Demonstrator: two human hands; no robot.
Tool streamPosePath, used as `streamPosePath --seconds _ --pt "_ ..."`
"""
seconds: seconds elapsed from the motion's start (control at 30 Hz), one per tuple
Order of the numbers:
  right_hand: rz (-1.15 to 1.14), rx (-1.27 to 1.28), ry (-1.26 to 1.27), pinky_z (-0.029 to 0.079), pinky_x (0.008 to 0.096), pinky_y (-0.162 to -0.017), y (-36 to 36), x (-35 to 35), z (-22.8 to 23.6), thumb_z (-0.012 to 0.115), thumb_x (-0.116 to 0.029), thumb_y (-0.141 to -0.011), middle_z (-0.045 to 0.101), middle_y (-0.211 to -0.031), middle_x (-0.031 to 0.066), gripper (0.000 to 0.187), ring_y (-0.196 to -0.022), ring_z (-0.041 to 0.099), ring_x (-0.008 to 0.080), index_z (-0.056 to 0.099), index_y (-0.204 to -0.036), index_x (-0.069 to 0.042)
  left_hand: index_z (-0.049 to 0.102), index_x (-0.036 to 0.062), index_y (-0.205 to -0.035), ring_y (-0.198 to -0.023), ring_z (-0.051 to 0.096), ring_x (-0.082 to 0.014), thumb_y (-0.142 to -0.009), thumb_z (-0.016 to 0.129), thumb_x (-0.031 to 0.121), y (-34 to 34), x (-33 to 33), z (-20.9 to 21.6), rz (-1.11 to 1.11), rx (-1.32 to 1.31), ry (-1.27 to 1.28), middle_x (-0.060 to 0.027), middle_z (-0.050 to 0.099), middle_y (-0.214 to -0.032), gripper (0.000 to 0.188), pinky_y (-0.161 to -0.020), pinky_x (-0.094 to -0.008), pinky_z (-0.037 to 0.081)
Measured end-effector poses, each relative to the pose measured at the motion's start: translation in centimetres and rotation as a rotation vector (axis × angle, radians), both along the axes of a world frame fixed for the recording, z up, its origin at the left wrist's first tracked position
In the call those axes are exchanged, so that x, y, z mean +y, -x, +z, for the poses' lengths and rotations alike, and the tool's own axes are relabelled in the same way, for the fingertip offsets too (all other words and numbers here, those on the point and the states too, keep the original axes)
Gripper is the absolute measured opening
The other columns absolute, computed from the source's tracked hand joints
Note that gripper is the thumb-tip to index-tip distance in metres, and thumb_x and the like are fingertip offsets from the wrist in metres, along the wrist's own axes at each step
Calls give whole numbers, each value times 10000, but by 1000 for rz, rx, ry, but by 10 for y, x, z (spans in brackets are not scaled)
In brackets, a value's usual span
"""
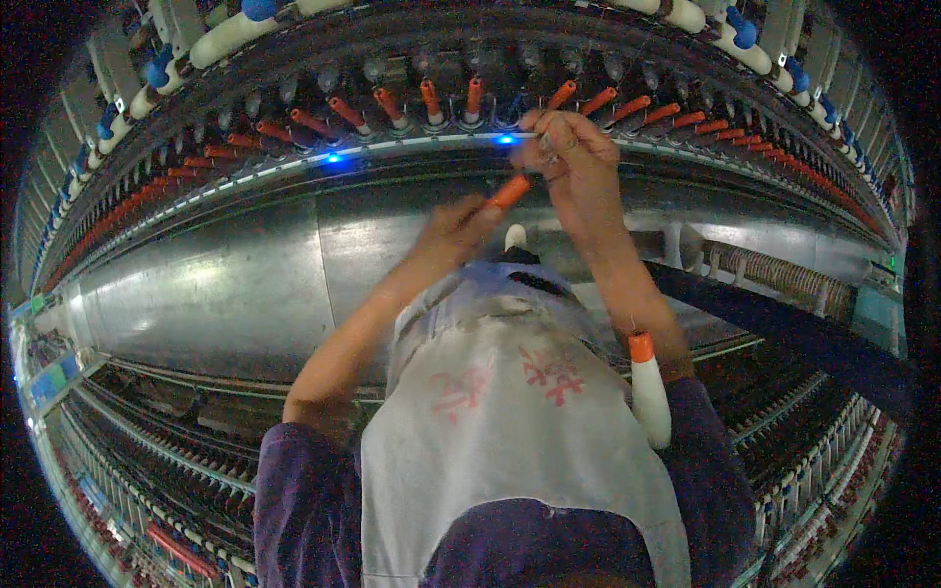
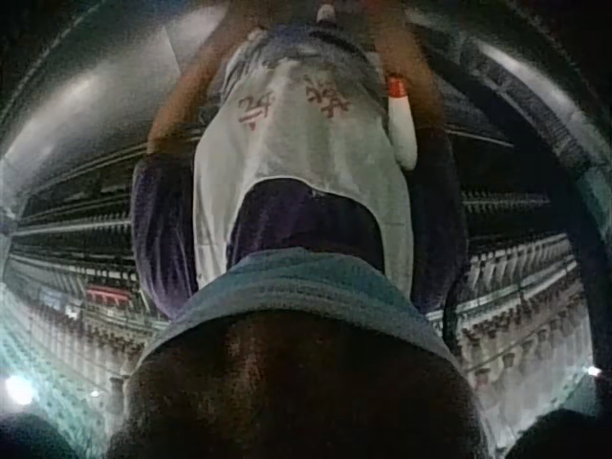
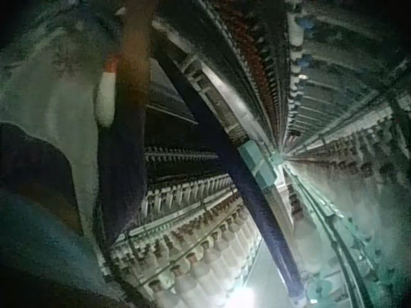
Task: The person works along a row of spinning textile machines, repeatedly tying broken threads and adjusting spindles. They handle thread spools and machine parts by hand, moving from one spindle to the next to restore operation.
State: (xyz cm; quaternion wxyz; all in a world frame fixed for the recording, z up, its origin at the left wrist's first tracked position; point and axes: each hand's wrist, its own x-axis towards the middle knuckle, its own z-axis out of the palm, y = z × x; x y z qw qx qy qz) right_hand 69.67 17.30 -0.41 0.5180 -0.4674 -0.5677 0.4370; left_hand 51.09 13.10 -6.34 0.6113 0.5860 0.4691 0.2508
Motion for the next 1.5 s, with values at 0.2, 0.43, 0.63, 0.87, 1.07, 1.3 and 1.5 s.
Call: streamPosePath --seconds 0.2,0.43,0.63,0.87,1.07,1.3,1.5 --pt "93 -975 -448 516 319 -658 -40 -5 -73 600 -96 -777 597 -980 89 181 -845 598 191 592 -957 -108 568 36 -1049 -730 611 -367 -879 540 395 39 7 -80 -193 582 -514 -193 622 -796 398 -629 -453 478" --pt "243 -1586 63 512 394 -621 -152 17 -204 581 -113 -732 605 -932 154 281 -812 608 276 603 -1011 -139 578 5 -863 -812 570 -376 -888 509 234 228 2 -120 -354 1127 -417 -181 597 -819 240 -707 -448 440" --pt "259 -1170 197 490 462 -628 -96 41 -291 548 -161 -794 604 -742 154 135 -731 610 312 620 -881 -86 561 -26 -1141 -570 451 -139 -968 374 301 345 -75 -150 399 1033 -250 -72 542 -702 414 -540 -271 401" --pt "114 -1103 -280 486 442 -552 -14 94 -356 511 -115 -801 608 -698 114 223 -639 608 315 583 -1003 -56 561 -44 -1110 -433 395 -74 -945 496 291 393 -101 -131 957 160 435 7 475 -578 380 -400 -265 308" --pt "257 -1505 -84 481 406 -514 -51 79 -317 513 -83 -778 600 -662 109 489 -580 605 315 508 -1264 -124 583 -31 -1054 -451 427 -101 -914 557 301 367 -67 -180 979 137 323 -9 505 -619 361 -423 -263 346" --pt "-24 -1274 -297 495 371 -532 -52 89 -305 516 -108 -800 618 -672 62 261 -599 610 310 667 -1010 -146 581 18 -905 -548 553 -137 -833 672 235 367 16 -225 1341 166 144 -82 616 -742 246 -489 -251 440" --pt "272 -1036 -90 461 327 -513 -51 68 -227 561 -163 -831 576 -630 67 182 -607 584 202 666 -958 -85 595 39 -904 -717 598 -160 -845 625 203 302 73 -140 728 99 -85 -72 630 -865 178 -615 -295 488"
